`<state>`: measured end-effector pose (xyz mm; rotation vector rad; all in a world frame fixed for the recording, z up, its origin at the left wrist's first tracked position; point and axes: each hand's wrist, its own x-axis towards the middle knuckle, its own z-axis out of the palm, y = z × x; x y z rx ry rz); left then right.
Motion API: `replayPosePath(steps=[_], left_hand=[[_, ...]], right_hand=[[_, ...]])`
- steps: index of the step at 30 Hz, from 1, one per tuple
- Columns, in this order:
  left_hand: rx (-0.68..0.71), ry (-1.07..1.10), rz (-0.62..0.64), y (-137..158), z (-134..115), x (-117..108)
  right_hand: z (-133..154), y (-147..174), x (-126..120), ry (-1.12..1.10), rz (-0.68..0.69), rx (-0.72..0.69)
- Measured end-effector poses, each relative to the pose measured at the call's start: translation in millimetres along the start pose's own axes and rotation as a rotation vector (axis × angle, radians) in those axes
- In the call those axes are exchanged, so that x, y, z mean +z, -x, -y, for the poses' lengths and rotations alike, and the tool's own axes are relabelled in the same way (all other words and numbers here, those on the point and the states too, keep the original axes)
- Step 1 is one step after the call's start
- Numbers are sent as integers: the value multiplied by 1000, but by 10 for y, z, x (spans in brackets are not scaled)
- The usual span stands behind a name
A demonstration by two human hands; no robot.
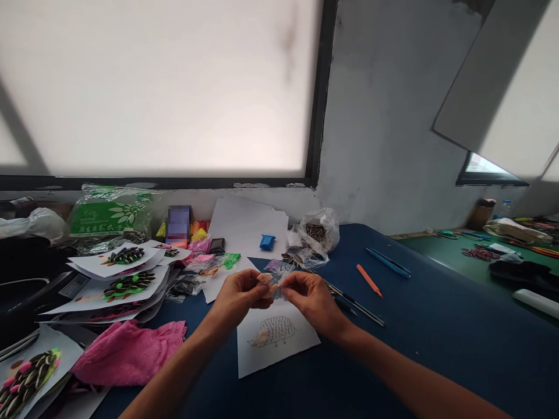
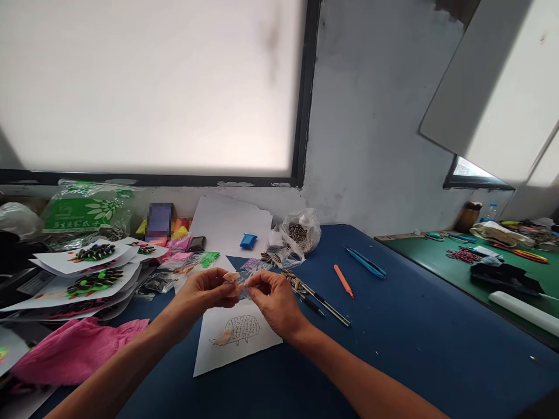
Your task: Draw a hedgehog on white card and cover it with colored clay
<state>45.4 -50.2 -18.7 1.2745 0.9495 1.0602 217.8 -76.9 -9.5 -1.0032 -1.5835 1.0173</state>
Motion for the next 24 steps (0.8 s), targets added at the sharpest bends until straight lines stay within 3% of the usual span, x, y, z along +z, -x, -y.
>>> replayPosePath(steps=[15, 24], left_hand=[[5, 33, 35, -2, 66, -4], [-24, 0, 58, -8, 93, -62]], right_hand=[[-38, -7, -11, 193, -52, -18], [-71, -5, -21, 27, -15, -103]])
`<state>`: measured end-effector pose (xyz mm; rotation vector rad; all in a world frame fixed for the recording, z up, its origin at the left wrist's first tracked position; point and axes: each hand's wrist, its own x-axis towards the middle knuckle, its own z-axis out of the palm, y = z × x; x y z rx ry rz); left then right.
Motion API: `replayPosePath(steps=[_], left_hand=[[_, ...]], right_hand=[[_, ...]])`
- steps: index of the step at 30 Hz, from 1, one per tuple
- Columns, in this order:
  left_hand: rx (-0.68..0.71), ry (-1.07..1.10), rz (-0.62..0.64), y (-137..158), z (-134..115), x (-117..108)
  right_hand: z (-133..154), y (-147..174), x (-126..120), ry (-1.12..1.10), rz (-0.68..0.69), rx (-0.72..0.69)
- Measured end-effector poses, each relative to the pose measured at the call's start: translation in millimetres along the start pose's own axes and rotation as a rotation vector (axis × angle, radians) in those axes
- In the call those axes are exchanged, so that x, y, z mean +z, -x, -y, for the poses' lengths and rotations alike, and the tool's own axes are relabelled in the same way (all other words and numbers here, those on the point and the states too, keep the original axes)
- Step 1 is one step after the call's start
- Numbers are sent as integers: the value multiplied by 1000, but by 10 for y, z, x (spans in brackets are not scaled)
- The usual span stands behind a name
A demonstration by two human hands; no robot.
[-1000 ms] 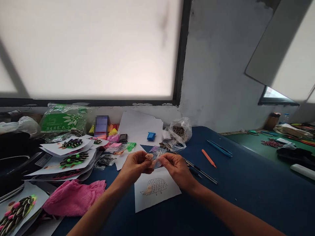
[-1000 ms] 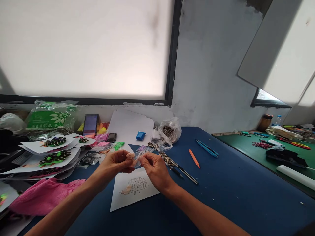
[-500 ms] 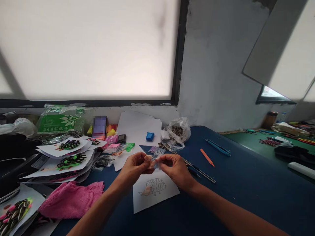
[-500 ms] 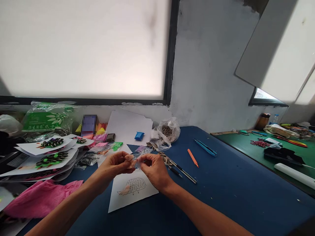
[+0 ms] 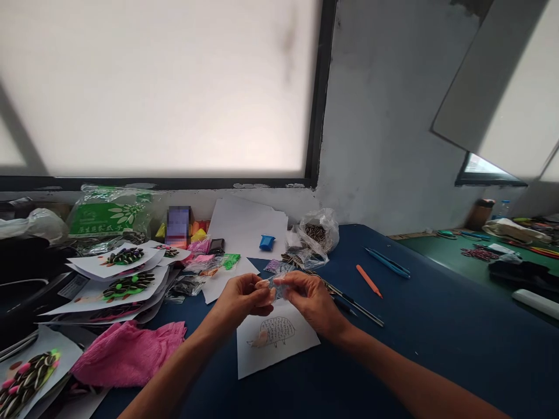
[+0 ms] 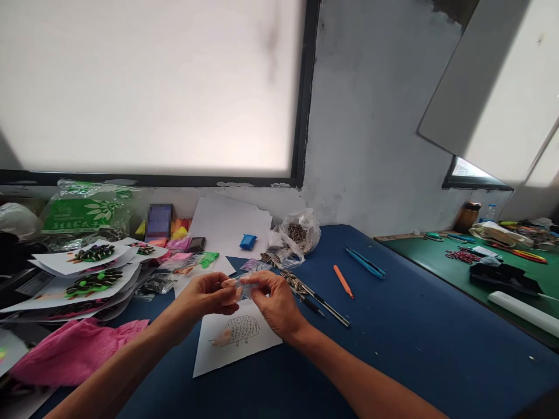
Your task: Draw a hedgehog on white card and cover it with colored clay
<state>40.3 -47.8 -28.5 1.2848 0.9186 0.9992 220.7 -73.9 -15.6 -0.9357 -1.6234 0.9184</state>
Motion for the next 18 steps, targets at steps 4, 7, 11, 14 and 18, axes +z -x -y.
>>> replayPosePath(steps=[4, 7, 11, 14, 18], left_hand=[[25, -4, 12, 1, -5, 13], [30, -29, 3, -3, -18, 24], [33, -54, -15, -17, -25, 35], [39, -40, -38, -22, -31, 50], [36, -14, -27, 20, -84, 83]], right_hand=[[1, -16, -16, -50, 54, 120], [48, -12, -14, -83, 120, 118], [113, -1, -1, -19, 157, 21], [113, 12, 13, 63, 117, 12], [95, 44, 46, 109, 33, -3]])
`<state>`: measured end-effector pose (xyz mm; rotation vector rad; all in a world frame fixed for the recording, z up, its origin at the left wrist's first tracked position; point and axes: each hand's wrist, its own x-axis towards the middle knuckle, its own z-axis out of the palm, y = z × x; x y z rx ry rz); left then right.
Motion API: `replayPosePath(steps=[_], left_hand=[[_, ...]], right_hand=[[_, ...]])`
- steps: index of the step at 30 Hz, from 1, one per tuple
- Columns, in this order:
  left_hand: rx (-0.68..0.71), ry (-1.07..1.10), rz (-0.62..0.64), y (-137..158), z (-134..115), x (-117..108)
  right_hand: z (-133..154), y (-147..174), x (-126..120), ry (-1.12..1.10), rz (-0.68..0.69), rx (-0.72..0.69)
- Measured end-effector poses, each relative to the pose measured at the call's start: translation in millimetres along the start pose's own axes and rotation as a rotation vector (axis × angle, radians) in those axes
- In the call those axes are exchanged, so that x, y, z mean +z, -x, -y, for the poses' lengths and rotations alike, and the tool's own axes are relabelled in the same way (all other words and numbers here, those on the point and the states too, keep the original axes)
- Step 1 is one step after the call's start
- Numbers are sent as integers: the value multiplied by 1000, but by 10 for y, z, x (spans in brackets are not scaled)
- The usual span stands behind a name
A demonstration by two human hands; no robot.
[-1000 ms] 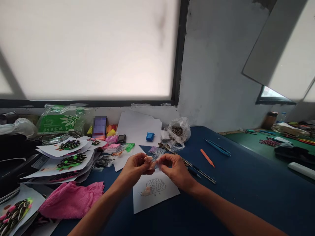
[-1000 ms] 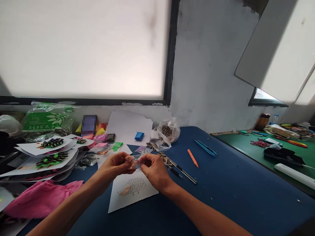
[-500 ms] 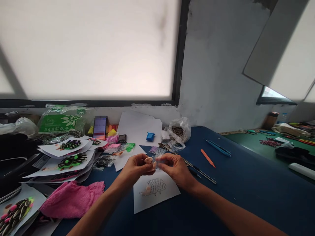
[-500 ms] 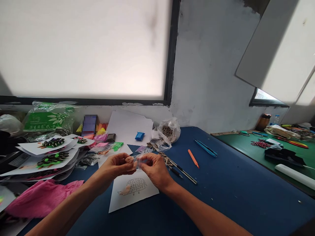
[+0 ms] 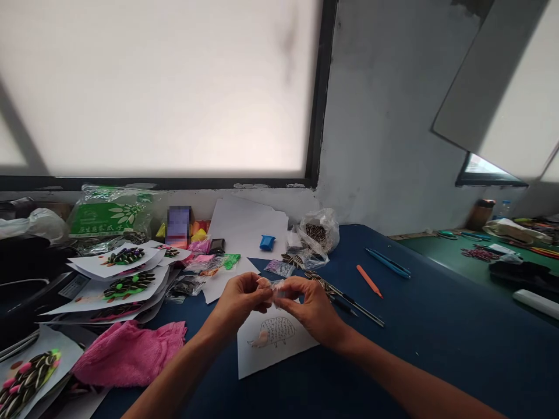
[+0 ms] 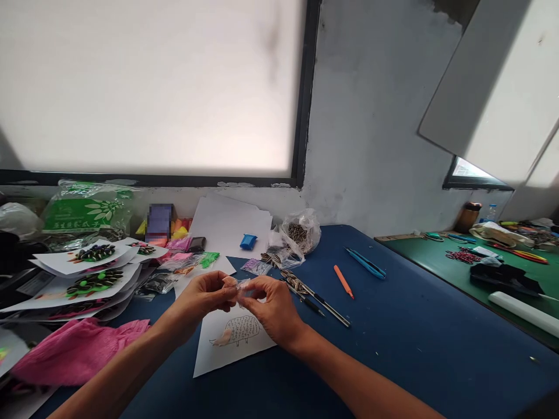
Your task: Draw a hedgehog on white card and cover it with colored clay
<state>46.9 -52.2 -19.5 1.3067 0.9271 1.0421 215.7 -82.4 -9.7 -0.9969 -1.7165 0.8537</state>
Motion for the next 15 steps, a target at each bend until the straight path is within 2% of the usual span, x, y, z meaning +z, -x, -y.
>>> replayPosePath(steps=[6, 15], left_hand=[[-22, 4, 106, 61, -85, -4], [-70, 7, 166, 50, -45, -34]], right_hand=[[39, 29, 27, 85, -25, -41], [-7, 13, 6, 135, -1, -66]])
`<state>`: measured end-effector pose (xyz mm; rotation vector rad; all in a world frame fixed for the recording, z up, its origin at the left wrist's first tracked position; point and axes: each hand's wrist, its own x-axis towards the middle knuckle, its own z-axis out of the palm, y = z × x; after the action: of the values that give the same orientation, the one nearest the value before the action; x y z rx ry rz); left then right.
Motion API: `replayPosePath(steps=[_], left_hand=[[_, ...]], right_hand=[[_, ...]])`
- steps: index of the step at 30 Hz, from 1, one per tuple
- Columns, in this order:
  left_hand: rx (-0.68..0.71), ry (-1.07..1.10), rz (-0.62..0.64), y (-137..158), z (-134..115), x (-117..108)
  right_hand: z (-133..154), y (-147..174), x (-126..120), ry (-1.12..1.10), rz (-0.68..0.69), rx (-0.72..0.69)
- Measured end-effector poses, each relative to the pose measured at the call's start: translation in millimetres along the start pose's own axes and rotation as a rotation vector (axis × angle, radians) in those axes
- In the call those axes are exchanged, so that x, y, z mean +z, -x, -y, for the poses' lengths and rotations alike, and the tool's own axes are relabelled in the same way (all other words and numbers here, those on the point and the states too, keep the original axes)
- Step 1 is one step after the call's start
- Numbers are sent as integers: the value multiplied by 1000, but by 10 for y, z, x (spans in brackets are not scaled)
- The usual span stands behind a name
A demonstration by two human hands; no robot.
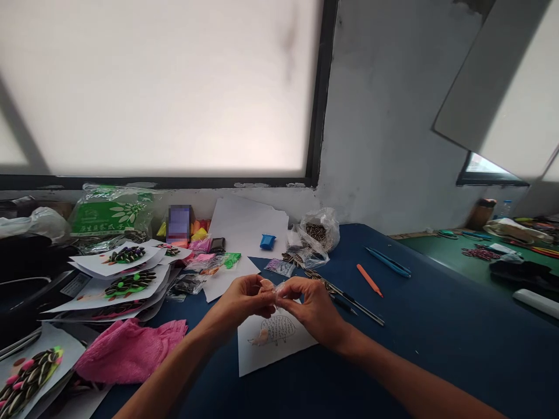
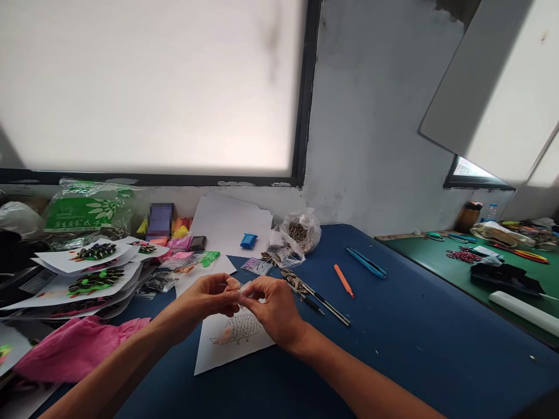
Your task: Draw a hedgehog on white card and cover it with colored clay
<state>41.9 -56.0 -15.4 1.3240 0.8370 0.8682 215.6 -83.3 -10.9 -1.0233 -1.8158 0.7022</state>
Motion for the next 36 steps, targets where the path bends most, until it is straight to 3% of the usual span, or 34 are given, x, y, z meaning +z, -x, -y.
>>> replayPosePath(steps=[11, 22, 28, 32, 36], left_hand=[[-35, 23, 32, 48, -102, -5], [0, -38, -65, 27, -126, 72], [23, -139, -130, 29, -175, 80], [27, -259, -226, 21, -214, -108], [-50, -485, -321, -27, -124, -356]], right_hand=[[35, -32, -66, 54, 109, -80], [-41, 38, 50, 249, -53, -197], [30, 41, 48, 204, -84, -221], [97, 1, -43, 29, -166, -155], [94, -31, -82, -71, -72, 40]])
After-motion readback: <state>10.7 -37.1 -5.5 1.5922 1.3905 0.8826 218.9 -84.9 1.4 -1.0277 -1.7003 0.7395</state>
